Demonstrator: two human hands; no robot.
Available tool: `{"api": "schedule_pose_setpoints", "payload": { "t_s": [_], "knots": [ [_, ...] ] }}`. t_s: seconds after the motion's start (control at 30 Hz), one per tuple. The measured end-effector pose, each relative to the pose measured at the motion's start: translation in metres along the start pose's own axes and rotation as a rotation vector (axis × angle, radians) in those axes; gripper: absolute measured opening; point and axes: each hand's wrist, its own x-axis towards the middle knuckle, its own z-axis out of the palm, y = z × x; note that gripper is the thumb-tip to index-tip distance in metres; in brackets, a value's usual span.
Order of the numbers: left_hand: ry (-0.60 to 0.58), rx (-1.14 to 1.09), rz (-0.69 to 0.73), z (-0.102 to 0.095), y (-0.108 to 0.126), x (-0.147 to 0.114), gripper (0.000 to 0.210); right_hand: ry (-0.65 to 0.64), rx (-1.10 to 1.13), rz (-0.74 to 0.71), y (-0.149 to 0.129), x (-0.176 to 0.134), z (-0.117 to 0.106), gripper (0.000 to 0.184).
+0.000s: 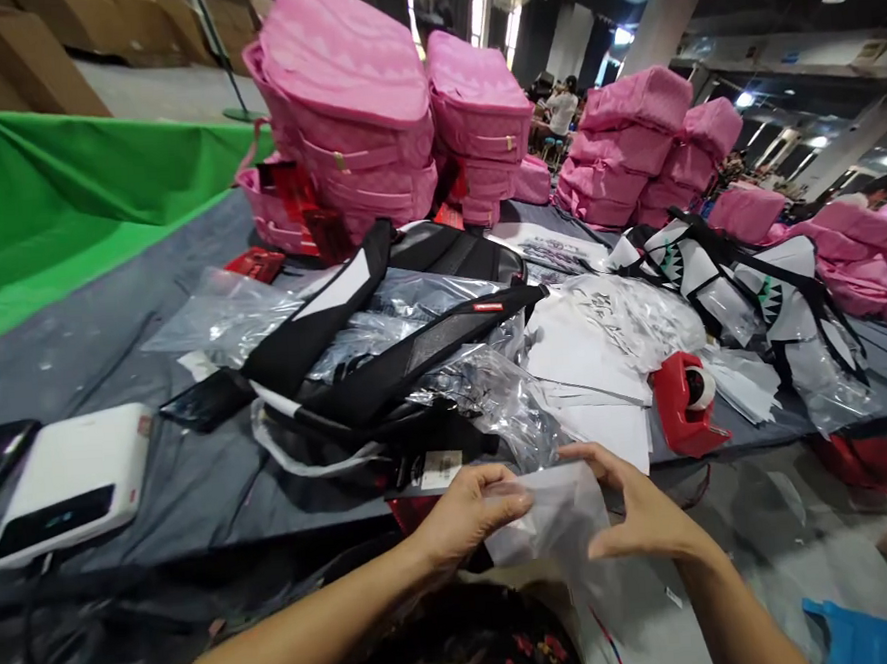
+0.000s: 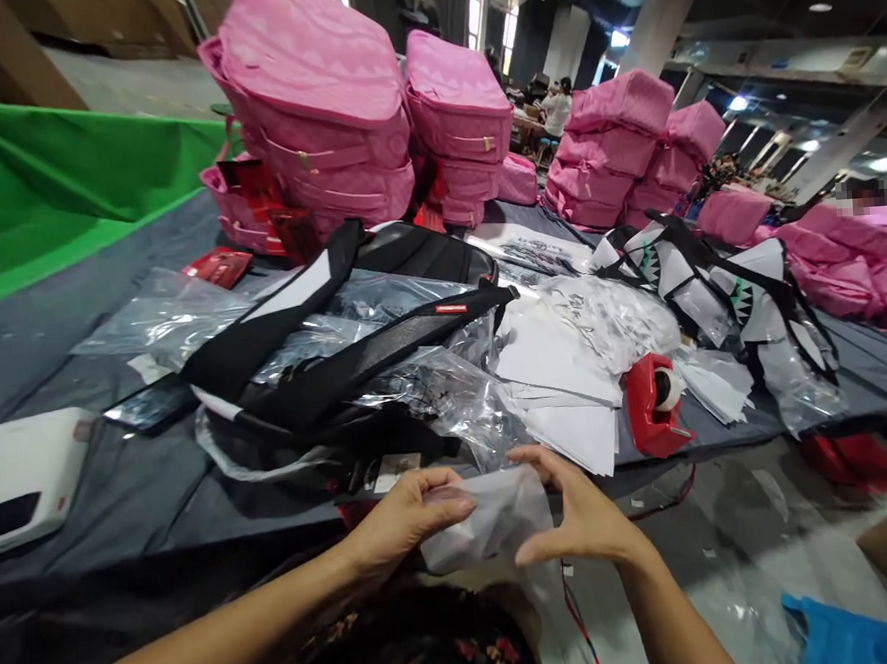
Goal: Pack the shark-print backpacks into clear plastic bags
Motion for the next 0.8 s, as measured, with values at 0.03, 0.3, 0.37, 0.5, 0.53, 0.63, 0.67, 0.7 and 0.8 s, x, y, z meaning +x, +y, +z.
{"api": "schedule_pose_setpoints", "payload": {
  "t_s": [0.03,0.3,0.37,0.5,0.53,0.63,0.67,0.7,0.8],
  "knots": [
    [-0.016,-0.034,-0.027,-0.002,-0.001,-0.004,0.053,0.007,0.014,0.013,0.001,0.004,0.004,0.09],
    [0.106,0.361,0.272,-0.03,-0.01,-0.042,0.053,-0.012,-0.098,-0.048,0.005,0.051,0.064,0.039],
    [0.28,0.47,0.375,-0.048,-0.018,-0.056,0.04,-0.023,-0.21,-0.185,0.008,0.06,0.074,0.041],
    [0.835,0.532,0.493,-0.089,-0.041,-0.07,0.033,-0.123,-0.503,-0.299,0.005,0.077,0.07,0.036],
    [0.906,0.557,0.493,-0.096,-0.046,-0.068,0.034,-0.201,-0.563,-0.272,0.002,0.08,0.066,0.036],
    [0.89,0.699,0.491,-0.104,-0.05,-0.047,0.034,-0.514,-0.644,-0.175,-0.01,0.087,0.06,0.037],
    [0.862,0.755,0.476,-0.102,-0.048,-0.037,0.034,-0.606,-0.638,-0.155,-0.015,0.089,0.059,0.036],
    [0.848,0.795,0.438,-0.098,-0.045,-0.027,0.033,-0.672,-0.622,-0.139,-0.019,0.091,0.059,0.036],
    [0.88,0.786,0.277,-0.083,-0.033,-0.005,0.027,-0.708,-0.557,-0.099,-0.029,0.092,0.053,0.039]
  ]
}}
